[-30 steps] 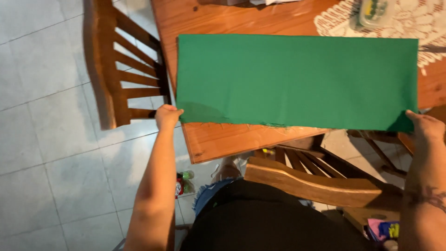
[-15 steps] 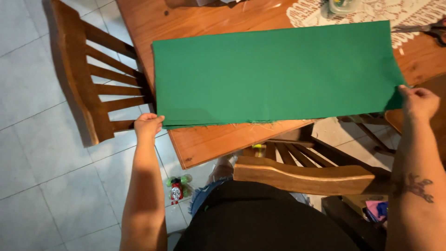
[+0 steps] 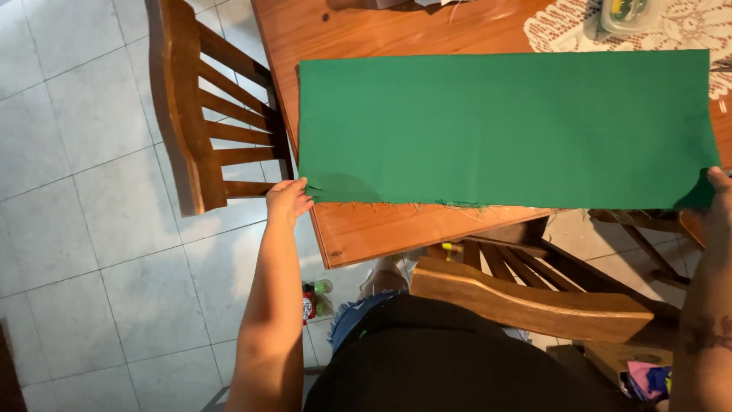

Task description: Unfolding a large piece of green fabric on a table and cutting it into smaller rectangular sections using scissors.

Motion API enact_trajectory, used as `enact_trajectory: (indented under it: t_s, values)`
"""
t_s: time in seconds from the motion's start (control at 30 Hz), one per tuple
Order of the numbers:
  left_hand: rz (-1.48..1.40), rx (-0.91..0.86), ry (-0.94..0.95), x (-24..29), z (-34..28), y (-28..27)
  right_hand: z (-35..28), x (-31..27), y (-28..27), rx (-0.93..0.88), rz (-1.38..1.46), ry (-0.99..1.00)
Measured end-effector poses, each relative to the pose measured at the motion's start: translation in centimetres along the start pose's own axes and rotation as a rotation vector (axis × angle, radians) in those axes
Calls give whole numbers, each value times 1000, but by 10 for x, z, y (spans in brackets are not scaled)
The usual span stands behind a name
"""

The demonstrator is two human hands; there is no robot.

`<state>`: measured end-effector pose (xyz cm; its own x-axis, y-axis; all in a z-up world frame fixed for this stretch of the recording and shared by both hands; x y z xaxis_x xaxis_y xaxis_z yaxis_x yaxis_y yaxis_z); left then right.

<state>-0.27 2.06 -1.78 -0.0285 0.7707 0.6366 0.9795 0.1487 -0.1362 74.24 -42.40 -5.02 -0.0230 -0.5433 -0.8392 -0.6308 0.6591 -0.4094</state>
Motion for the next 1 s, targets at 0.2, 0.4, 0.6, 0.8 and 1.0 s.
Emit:
enact_trajectory:
  t_s: [0.2, 0.4, 0.6, 0.8, 1.0]
  values:
    - [211, 15, 66, 18, -16, 14, 29, 20, -16, -25, -161, -159]
    - [176, -30, 136, 12, 4, 6, 39, 35, -18, -4, -146, -28]
    - [835, 244, 745, 20, -28, 11, 45, 38, -37, 46, -134, 137]
    - [1057, -522, 1309, -20, -134, 165, 3, -87, -24, 234, 402, 168]
    - [1328, -890, 1466, -88, -193, 274, -28, -174, -5, 255, 460, 253]
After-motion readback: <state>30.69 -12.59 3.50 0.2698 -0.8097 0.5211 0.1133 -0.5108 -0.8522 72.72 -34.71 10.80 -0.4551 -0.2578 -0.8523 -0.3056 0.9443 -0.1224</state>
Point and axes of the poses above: each hand's wrist, its own z-axis towards the middle knuckle, its own y-axis out of the palm, x = y × z, the point moved 5 cm from there along z, towards the middle knuckle, and after that the axes turned 7 degrees about -z, right-handed, at the moved point
